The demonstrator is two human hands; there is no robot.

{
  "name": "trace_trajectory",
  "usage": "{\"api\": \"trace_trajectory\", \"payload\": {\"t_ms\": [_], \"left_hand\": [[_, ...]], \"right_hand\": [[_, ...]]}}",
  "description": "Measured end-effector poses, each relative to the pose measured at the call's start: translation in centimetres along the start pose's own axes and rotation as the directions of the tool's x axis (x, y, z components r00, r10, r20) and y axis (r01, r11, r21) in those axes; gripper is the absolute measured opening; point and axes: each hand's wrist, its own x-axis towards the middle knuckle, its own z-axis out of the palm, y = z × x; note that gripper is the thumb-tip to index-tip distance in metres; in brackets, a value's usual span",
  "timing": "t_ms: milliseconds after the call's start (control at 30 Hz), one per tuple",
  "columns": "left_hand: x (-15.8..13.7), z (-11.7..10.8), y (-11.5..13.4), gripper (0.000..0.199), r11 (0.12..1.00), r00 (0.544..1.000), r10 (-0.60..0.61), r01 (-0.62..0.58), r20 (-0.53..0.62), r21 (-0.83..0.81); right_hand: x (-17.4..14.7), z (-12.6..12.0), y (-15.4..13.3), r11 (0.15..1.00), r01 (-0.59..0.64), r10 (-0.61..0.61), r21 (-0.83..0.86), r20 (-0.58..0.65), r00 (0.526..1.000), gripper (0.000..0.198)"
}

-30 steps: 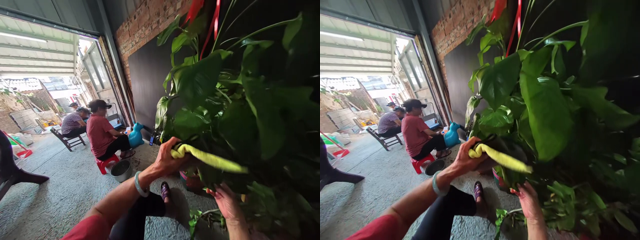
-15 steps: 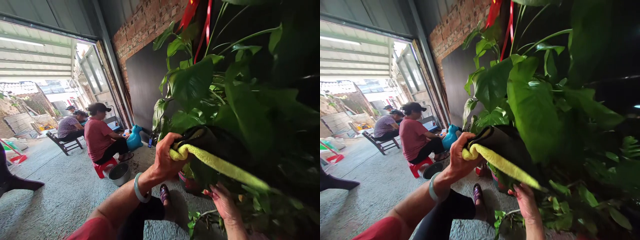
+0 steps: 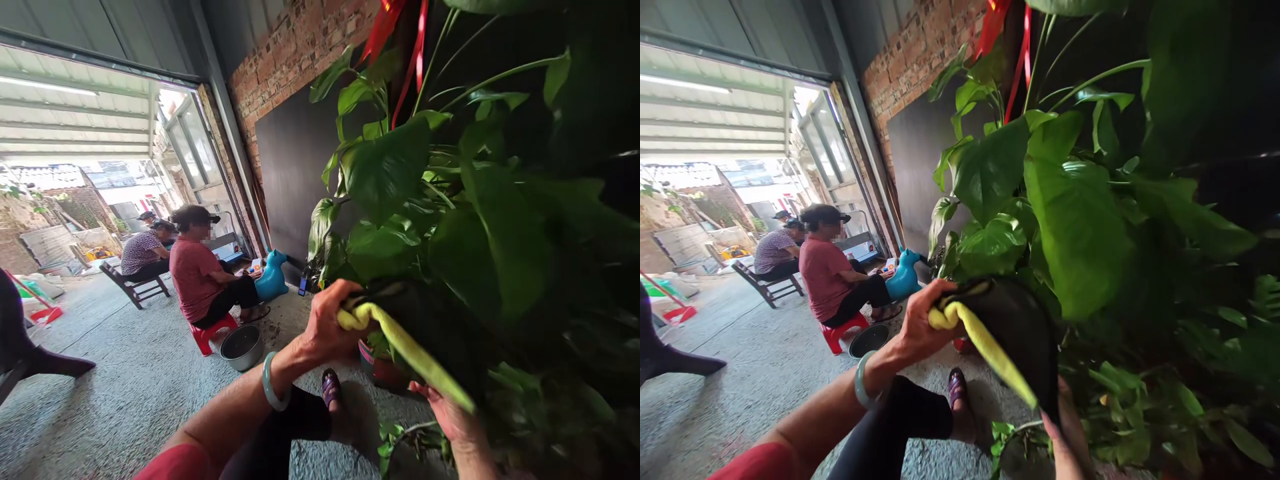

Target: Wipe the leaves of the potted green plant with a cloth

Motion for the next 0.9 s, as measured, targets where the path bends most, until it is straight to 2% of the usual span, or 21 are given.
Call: {"api": "trace_trajectory", "payload": {"t_ms": [33,67,100,167,233,300,367,433,500,567,600,667,700,767,833,867,900], "left_hand": [[0.5,0.2,-0.2,0.031,1.0,0.997,-0.003,0.005,-0.075,0.029],[0.6,0.7,-0.6,0.029,0.998,0.995,0.0,0.006,-0.099,0.065],[0.2,1.3,-1.1,0.026,0.995,0.998,0.01,-0.003,-0.063,0.104],[-1.7,2.5,-2.4,0.023,0.985,0.99,0.024,-0.047,0.142,0.164],[-4.3,2.8,-3.7,0.022,0.982,0.935,-0.009,-0.059,0.354,0.179],[-6.2,1.6,-4.7,0.021,0.983,0.9,-0.085,0.005,0.427,0.185],[-6.3,-0.5,-5.4,0.022,0.973,0.931,-0.16,0.092,0.329,0.21],[-4.5,-2.5,-6.1,0.026,0.954,0.97,-0.212,0.178,0.122,0.243],[-2.2,-3.3,-7.1,0.033,0.931,0.966,-0.24,0.256,-0.093,0.262],[-0.8,-2.5,-8.3,0.036,0.905,0.946,-0.266,0.311,-0.183,0.292],[-0.7,-1.6,-9.0,0.035,0.891,0.945,-0.283,0.321,-0.161,0.321],[-2.2,0.5,-10.1,0.029,0.872,0.946,-0.324,0.298,0.0,0.388],[-3.5,1.3,-10.5,0.027,0.87,0.932,-0.344,0.269,0.117,0.414],[-6.4,1.9,-10.6,0.025,0.876,0.868,-0.374,0.215,0.326,0.432],[-8.4,0.7,-9.7,0.022,0.89,0.82,-0.383,0.204,0.426,0.407],[-8.6,-0.4,-9.0,0.022,0.902,0.825,-0.37,0.209,0.428,0.378],[-8.3,-1.7,-8.1,0.022,0.917,0.85,-0.344,0.213,0.4,0.336]], "right_hand": [[0.2,0.2,-0.1,1.0,-0.022,0.022,0.002,-0.01,1.0,0.031],[0.3,0.5,-0.3,0.999,-0.046,0.046,0.0,-0.018,0.999,0.033],[0.4,0.7,-0.5,0.998,-0.07,0.069,-0.004,-0.021,0.997,0.035],[0.3,1.1,-0.9,0.995,-0.099,0.099,-0.005,-0.032,0.995,0.037],[0.2,1.1,-1.1,0.993,-0.113,0.113,-0.014,-0.038,0.993,0.037],[0.1,0.9,-1.2,0.994,-0.111,0.111,-0.017,-0.043,0.993,0.036],[0.1,0.6,-1.1,0.995,-0.097,0.096,-0.004,-0.059,0.994,0.038],[0.2,0.4,-1.0,0.997,-0.077,0.078,0.019,-0.077,0.994,0.04],[0.4,0.4,-0.9,0.998,-0.061,0.063,0.029,-0.083,0.995,0.039],[0.6,0.5,-0.7,0.999,-0.037,0.039,0.029,-0.075,0.996,0.037],[0.6,0.5,-0.7,0.999,-0.029,0.031,0.028,-0.07,0.997,0.036],[0.7,0.5,-0.5,0.999,-0.039,0.041,0.027,-0.066,0.997,0.035],[0.8,0.5,-0.5,0.998,-0.059,0.06,0.027,-0.075,0.995,0.036],[0.8,0.5,-0.4,0.996,-0.085,0.087,0.027,-0.102,0.991,0.036],[0.7,0.4,-0.5,0.997,-0.079,0.081,0.021,-0.122,0.989,0.035],[0.7,0.3,-0.5,0.997,-0.071,0.073,0.018,-0.123,0.99,0.034],[0.7,0.3,-0.5,0.998,-0.066,0.068,0.015,-0.119,0.991,0.033]]}}
